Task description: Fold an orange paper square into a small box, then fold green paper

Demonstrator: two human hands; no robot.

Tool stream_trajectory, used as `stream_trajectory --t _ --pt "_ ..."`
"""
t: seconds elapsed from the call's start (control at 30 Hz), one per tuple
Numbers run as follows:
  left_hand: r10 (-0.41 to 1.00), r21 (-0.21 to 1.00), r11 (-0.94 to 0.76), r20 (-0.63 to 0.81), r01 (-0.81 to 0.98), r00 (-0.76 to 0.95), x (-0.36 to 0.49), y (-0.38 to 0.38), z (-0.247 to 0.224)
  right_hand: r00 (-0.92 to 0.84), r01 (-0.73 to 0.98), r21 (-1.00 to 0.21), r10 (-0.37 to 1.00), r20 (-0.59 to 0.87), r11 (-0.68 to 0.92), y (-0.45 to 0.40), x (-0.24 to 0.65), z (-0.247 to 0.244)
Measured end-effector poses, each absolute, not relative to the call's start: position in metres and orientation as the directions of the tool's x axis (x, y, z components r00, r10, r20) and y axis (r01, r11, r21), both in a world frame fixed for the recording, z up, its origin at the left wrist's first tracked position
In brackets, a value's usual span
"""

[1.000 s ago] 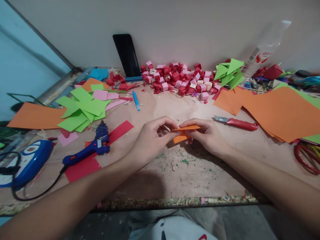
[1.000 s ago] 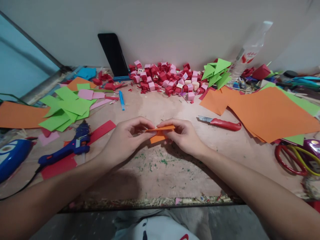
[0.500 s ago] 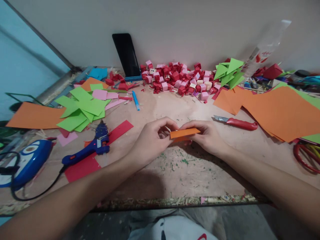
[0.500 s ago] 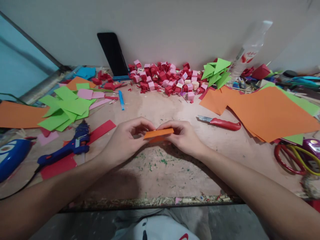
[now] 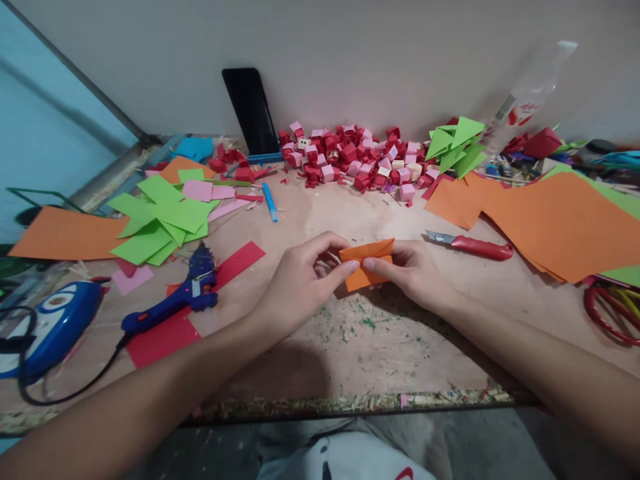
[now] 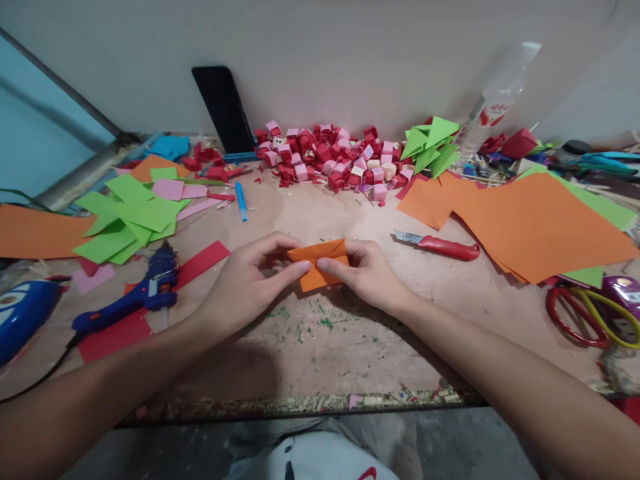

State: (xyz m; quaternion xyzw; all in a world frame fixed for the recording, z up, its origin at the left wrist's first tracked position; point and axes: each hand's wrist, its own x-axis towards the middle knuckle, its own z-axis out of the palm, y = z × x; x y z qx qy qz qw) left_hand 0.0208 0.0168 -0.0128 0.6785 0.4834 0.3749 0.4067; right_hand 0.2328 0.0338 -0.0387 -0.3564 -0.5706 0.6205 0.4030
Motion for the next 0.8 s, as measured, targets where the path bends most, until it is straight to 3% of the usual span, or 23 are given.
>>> stream_trajectory --t 0.17,0.6,0.8 --pt "0.949 0.916 -0.202 0.095 0.348 0.301 0.0192 0.0176 -0.0123 -0.47 -0.073 -0.997 0.882 0.042 0.008 0.035 0.2332 -0.0414" --pt "0.952 0.998 0.062 -0.053 -0.019 0.303 0.0212 0.0225 -0.0142 -0.427 -0.057 -0.998 0.904 0.006 -0.02 0.0336 0.2326 -0.0349" --pt "0.937 0.986 0.167 -0.155 -0.01 0.312 0.0198 0.0255 -0.0161 -0.398 -0.077 -0.997 0.917 0.014 -0.018 0.0346 0.2343 -0.0365"
